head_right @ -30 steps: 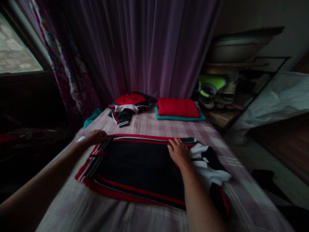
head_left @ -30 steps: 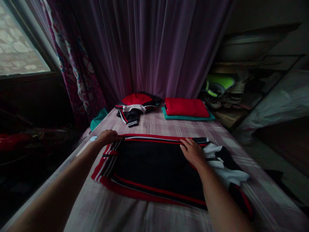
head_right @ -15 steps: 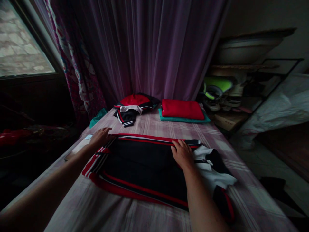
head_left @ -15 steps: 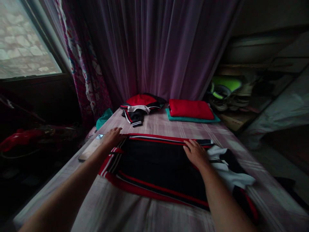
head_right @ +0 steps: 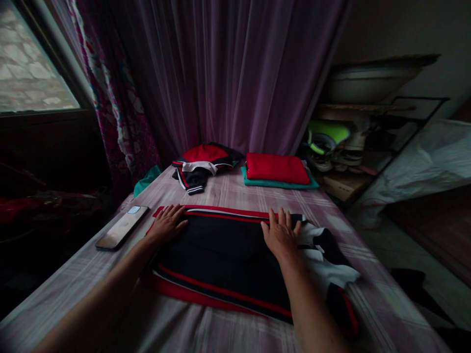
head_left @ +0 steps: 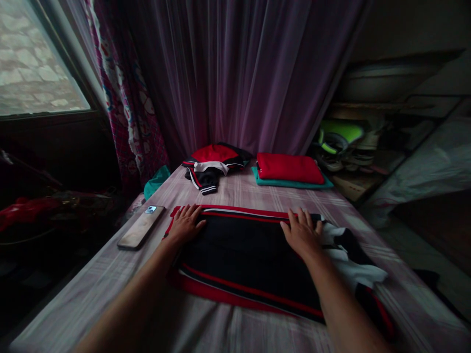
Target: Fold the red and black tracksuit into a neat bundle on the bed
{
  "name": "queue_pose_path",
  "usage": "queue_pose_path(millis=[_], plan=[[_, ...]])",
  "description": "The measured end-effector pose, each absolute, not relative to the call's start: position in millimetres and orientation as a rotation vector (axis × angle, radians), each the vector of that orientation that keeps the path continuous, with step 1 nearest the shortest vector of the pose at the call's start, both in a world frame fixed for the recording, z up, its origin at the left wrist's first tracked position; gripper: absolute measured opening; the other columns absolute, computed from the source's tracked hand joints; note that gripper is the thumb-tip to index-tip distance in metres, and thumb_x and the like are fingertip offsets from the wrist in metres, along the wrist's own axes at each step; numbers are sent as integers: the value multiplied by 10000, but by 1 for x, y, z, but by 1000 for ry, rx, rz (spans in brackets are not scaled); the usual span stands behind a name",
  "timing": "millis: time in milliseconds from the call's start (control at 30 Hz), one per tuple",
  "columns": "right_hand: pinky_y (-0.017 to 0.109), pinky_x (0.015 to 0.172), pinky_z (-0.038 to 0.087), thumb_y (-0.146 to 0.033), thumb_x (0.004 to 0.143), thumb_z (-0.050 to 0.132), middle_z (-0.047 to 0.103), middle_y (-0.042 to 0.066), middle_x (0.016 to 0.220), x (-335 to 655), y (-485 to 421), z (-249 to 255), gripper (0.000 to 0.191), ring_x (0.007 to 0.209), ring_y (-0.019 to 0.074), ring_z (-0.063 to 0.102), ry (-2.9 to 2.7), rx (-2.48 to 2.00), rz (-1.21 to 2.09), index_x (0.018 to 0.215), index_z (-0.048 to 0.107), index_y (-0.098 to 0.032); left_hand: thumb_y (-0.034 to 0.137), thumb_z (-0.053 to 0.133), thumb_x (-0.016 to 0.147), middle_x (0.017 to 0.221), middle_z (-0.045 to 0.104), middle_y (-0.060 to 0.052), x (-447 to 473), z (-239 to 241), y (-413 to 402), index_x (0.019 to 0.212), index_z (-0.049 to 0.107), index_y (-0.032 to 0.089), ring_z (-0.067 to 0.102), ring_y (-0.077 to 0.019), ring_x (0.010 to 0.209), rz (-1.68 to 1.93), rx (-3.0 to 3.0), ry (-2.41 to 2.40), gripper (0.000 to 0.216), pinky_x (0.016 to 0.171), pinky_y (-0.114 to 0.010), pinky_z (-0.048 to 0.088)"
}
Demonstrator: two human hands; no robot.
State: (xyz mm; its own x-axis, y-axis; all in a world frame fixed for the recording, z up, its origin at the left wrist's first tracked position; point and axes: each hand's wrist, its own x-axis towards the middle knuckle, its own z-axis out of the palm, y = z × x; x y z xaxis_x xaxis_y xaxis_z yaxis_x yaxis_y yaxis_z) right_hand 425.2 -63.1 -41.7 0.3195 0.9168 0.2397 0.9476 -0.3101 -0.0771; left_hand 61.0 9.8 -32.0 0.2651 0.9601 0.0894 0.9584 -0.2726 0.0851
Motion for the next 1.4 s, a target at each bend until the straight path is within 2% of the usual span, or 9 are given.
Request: queue_pose_path(millis=[100,200,333,467,633,767,933,1067,1400], plan=[[611,1141,204,-404,989,322,345,133,1593,395,-64,-27,543,1471,322,261,-1831,-2135,-310,1499,414,-243,535,410,955,1581,385,-104,62,-31,10,1489,427,239,282,-336,1480,188,2491,1887,611,1195,-537,219],[553,1180,174,-408,999,333,318,91,1613,365,-68,-23,533,1487,276,246,-2106,-1980,-150,1511,398,-280,539,392,960,1579,392,-99,63,-32,8,1488,428,242,286,-334,1478,200,2506,1884,607,1200,-532,206],[563,1187,159,-453,995,361,340,94,1601,351,-73,-34,552,1479,265,277,-2288,-2046,153,1513,397,-267,547,390,960,1581,392,-83,62,-35,7,1490,430,257,275,-334,1483,194,2519,1875,605,1205,-529,189],[567,1185,170,-451,990,375,334,96,1602,355,-72,-37,556,1481,269,274,-2274,-2061,190,1507,410,-249,492,396,966,1573,406,-76,59,-40,15,1477,448,250,280,-318,1483,260,2458,1851,568,1207,-538,196],[539,1161,263,-366,975,428,500,86,1501,350,-56,-19,445,1412,263,407,-2278,-1919,208,1386,568,-266,405,330,968,1484,527,-77,32,-40,10,1398,537,194,426,-242,1407,592,2299,1657,523,1177,-426,335],[431,1114,376,-280,943,497,620,68,1382,320,-24,0,354,1305,229,530,-2349,-1605,185,1244,682,-262,474,356,941,1405,601,-77,-1,-35,-25,1361,565,202,547,-244,1292,724,2113,1741,542,1106,-391,423],[350,1049,445,-254,926,537,684,39,1288,252,24,18,309,1219,201,598,-2438,-1347,269,1177,716,-272,579,407,897,1326,651,-103,-24,-31,-68,1297,607,218,592,-282,1229,538,1998,2014,576,1036,-387,455],[327,1026,455,-346,939,530,659,61,1329,202,54,24,380,1232,224,596,-2564,-1360,381,1281,660,-242,617,483,849,1268,668,-132,-19,-30,-84,1247,632,225,591,-320,1200,344,1981,2164,579,1008,-438,436],[244,871,492,-377,828,688,716,47,1233,162,90,20,486,1089,210,672,-2783,-1294,548,1293,650,-241,661,516,812,1000,727,-100,-18,-17,-100,952,660,277,680,-291,948,240,1921,2217,434,811,-380,474]])
